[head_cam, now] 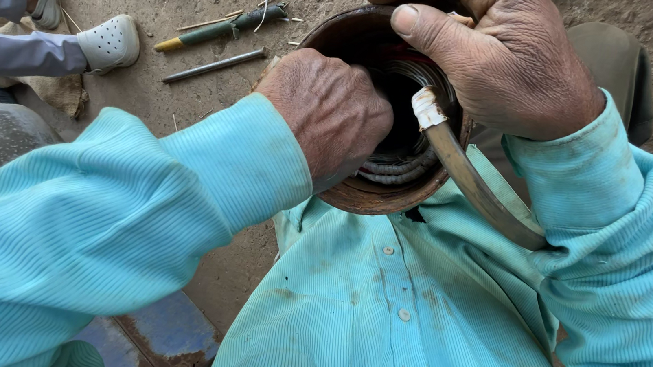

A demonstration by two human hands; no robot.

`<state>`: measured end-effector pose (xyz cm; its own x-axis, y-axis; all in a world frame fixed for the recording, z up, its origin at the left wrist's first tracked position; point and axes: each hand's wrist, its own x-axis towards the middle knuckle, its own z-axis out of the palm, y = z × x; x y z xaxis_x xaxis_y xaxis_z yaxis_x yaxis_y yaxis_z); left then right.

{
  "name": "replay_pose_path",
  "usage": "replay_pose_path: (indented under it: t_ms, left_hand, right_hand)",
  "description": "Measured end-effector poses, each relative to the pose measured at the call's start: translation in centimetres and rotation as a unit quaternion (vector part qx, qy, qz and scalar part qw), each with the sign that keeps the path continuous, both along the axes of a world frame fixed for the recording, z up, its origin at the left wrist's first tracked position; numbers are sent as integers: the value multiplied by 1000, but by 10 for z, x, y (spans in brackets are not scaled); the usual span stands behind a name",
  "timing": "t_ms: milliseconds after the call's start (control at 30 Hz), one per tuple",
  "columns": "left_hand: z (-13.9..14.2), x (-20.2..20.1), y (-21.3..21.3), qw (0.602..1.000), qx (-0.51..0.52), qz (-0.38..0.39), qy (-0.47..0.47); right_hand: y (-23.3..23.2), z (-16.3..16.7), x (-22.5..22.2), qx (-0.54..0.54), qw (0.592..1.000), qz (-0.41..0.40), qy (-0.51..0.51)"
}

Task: The person sits on the workshop floor holding a rusty cylindrical pump motor housing between their legs. They use pliers to grip and pull wire bundles inside the housing, press the coiled wires down into place by hand, and tie the bundle with a white string.

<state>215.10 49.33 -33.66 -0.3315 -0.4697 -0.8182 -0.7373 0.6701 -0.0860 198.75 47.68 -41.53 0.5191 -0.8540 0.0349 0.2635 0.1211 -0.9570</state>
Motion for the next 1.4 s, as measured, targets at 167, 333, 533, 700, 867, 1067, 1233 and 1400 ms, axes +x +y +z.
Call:
replay_pose_path:
  t_ms: [167, 333, 533, 700, 867, 1067, 1233, 1400]
  left_hand:
    - [-7, -3, 4, 1000, -20, 5, -2]
    - [-11, -9, 0, 999, -23, 24, -8]
    - [-5, -9, -5, 996, -25, 86, 28]
    - [15, 15, -9, 961, -86, 109, 240]
    - [41, 63, 6, 805, -234, 101, 535]
    - [-49, 64, 33, 466, -200, 409, 759]
    - [-104, 63, 25, 303, -127, 503, 799]
    - [-111, 56, 22, 235, -106, 502, 826]
  right_hand:
    - [0, 1, 0, -15, 1000, -7, 18]
    - [0, -3, 1, 7, 1000, -10, 13]
    - [-3, -5, 0, -18, 1000, 3, 6]
    - [-8, 1, 2, -57, 996, -6, 64]
    - [-9, 11, 2, -43, 997, 12, 61]
    - [-8, 34, 11, -73, 981, 3, 181]
    - [-16, 63, 21, -451, 809, 31, 376]
    - [-17, 82, 42, -564, 703, 69, 428]
